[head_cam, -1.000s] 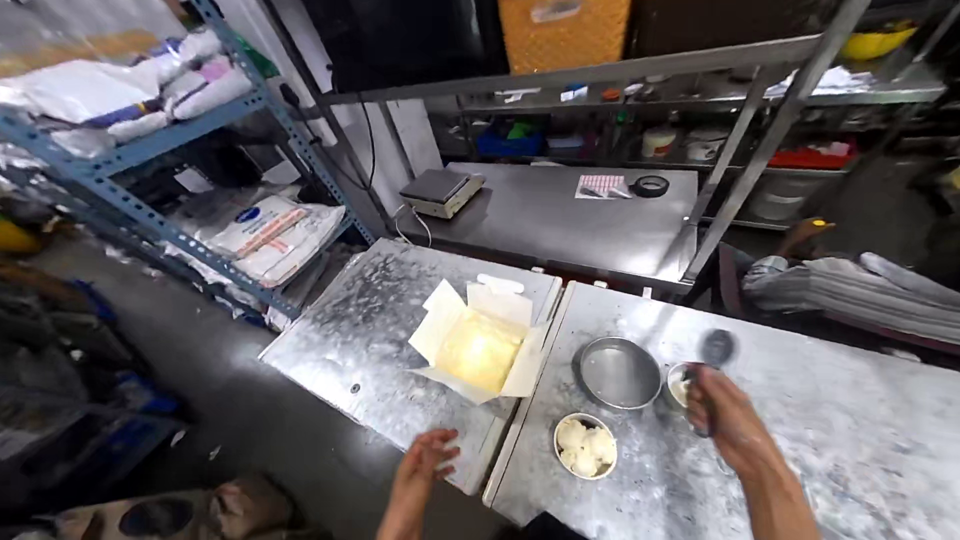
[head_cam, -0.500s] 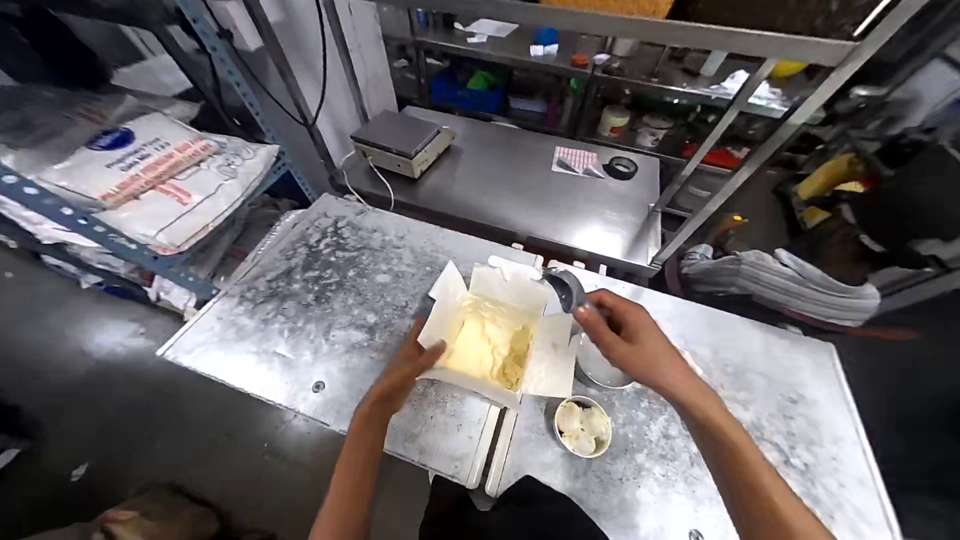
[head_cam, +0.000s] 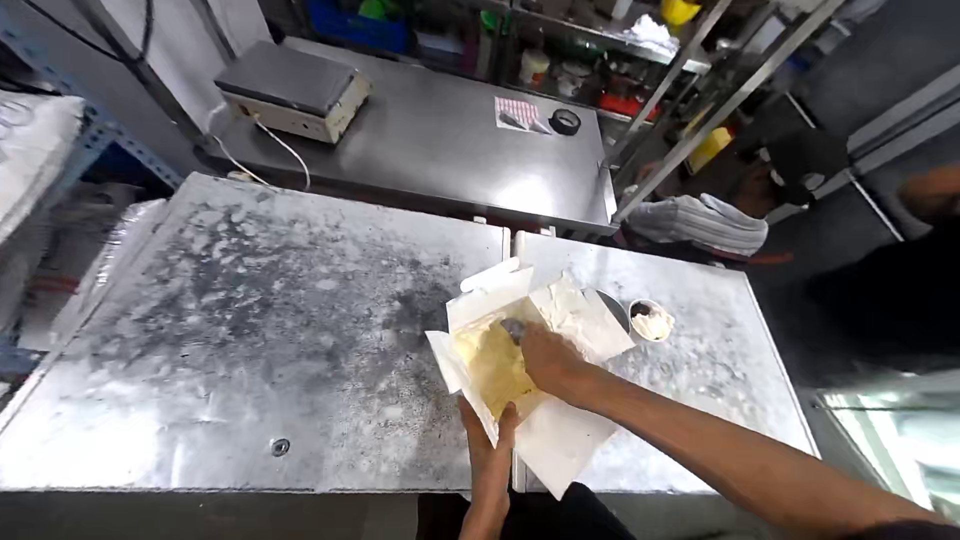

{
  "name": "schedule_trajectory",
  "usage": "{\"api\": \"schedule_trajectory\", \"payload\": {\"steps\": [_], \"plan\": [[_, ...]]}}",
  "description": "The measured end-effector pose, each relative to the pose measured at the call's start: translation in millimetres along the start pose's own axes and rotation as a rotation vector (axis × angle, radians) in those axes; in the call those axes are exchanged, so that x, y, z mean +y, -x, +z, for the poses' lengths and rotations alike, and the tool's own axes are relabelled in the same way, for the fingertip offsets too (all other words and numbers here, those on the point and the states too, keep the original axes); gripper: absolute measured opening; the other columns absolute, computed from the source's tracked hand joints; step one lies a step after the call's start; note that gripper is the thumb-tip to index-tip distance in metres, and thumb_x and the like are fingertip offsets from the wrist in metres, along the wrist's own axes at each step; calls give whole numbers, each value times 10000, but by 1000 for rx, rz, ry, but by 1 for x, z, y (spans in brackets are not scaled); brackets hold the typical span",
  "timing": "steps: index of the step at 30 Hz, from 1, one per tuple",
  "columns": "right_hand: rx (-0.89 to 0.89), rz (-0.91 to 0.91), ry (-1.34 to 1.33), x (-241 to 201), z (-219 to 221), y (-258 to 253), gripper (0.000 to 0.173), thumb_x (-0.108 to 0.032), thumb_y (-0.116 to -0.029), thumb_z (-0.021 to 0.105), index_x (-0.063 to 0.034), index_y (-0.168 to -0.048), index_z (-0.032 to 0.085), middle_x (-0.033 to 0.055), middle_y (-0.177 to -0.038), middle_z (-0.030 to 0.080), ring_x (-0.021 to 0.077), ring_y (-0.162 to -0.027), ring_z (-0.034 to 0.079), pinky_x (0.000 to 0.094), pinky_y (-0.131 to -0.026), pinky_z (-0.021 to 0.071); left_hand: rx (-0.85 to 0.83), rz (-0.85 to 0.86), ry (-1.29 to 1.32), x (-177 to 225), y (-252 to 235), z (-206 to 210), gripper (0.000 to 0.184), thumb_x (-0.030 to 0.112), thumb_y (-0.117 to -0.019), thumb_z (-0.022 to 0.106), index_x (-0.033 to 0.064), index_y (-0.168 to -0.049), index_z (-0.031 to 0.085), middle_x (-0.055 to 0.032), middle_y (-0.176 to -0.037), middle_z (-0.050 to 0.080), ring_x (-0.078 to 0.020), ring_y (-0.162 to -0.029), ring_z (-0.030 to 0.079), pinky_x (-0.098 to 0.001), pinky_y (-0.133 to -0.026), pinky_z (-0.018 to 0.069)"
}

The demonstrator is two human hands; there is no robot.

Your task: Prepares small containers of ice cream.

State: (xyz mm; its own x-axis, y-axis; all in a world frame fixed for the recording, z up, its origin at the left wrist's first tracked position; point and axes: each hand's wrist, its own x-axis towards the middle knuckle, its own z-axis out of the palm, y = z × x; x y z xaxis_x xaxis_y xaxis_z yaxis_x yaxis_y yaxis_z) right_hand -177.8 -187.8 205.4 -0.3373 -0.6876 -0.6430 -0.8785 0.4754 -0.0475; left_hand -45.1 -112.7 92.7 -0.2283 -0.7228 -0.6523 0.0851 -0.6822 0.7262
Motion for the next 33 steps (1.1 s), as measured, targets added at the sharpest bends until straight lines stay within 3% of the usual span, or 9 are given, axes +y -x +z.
{"api": "schedule_trajectory", "payload": {"steps": [4, 10, 13, 16, 19, 22, 24, 29, 33], "plan": [[12, 155, 135, -21, 20, -33, 373, -6, -1021, 509, 79, -1380, 451, 297, -1311, 575, 463, -1111, 657, 571, -873, 563, -18, -50, 23, -3, -1, 2, 896, 265, -968, 677, 118, -1636, 99, -212, -1573, 376, -316, -1361, 497, -500, -1025, 514], [-95, -28, 224, -15, 10, -64, 379, -35, -986, 599, 5, -1363, 597, 270, -1390, 551, 471, -1177, 613, 626, -901, 539, -67, -89, 111, -14, -8, -7, 908, 203, -942, 705, 127, -1625, 112, -199, -1526, 426, -275, -1306, 543, -452, -997, 539], [-144, -91, 218, -8, 11, -72, 407, -54, -987, 600, -35, -1394, 598, 267, -1385, 566, 473, -1219, 592, 661, -919, 514, -116, -84, 140, -17, -13, -8, 1070, 197, -896, 766, 204, -1639, -3, -149, -1573, 384, -240, -1342, 519, -448, -1044, 513], [-181, -105, 201, -3, 12, -78, 285, -131, -1041, 538, 23, -1259, 637, 281, -1229, 637, 473, -1169, 621, 679, -902, 503, -181, -49, 155, -22, -13, -7, 1126, 251, -883, 792, 277, -1632, -49, -93, -1601, 357, -227, -1372, 491, -469, -1066, 495], [-267, -116, 245, -3, 19, -82, 369, -144, -1071, 473, -1, -1395, 574, 280, -1266, 629, 473, -1205, 598, 679, -940, 481, -195, -50, 157, -21, -9, -12, 1155, 296, -874, 793, 326, -1624, -84, -106, -1649, 253, -257, -1415, 438, -503, -1073, 476], [-272, -80, 226, -4, 32, -75, 337, -227, -1109, 405, 10, -1219, 619, 241, -1069, 658, 398, -936, 677, 584, -768, 540, -144, -55, 278, -20, -18, -13, 1224, 114, -797, 814, 272, -1633, -67, -168, -1611, 287, -273, -1380, 471, -467, -1060, 496], [-253, -100, 191, -5, 43, -67, 361, -252, -1120, 384, 8, -1167, 629, 228, -996, 656, 378, -850, 676, 553, -713, 543, -150, -45, 309, -21, -21, -14, 1253, 99, -767, 811, 250, -1628, -87, -176, -1597, 306, -265, -1371, 489, -451, -1060, 508], [-140, -288, 133, 5, 55, -43, 299, -166, -1060, 501, 8, -1267, 629, 260, -1118, 668, 453, -1088, 645, 642, -890, 506, -143, -35, 249, -17, -22, -11, 1189, 120, -809, 796, 251, -1635, -49, -147, -1562, 394, -255, -1348, 516, -463, -1053, 512], [-84, -137, 121, -6, 36, -3, 346, -161, -1067, 508, 10, -1363, 558, 264, -1276, 618, 455, -1137, 637, 630, -890, 526, -192, -11, 225, -20, -11, -16, 1084, 242, -884, 779, 326, -1632, -2, -58, -1572, 416, -218, -1352, 521, -476, -1057, 508]]}}
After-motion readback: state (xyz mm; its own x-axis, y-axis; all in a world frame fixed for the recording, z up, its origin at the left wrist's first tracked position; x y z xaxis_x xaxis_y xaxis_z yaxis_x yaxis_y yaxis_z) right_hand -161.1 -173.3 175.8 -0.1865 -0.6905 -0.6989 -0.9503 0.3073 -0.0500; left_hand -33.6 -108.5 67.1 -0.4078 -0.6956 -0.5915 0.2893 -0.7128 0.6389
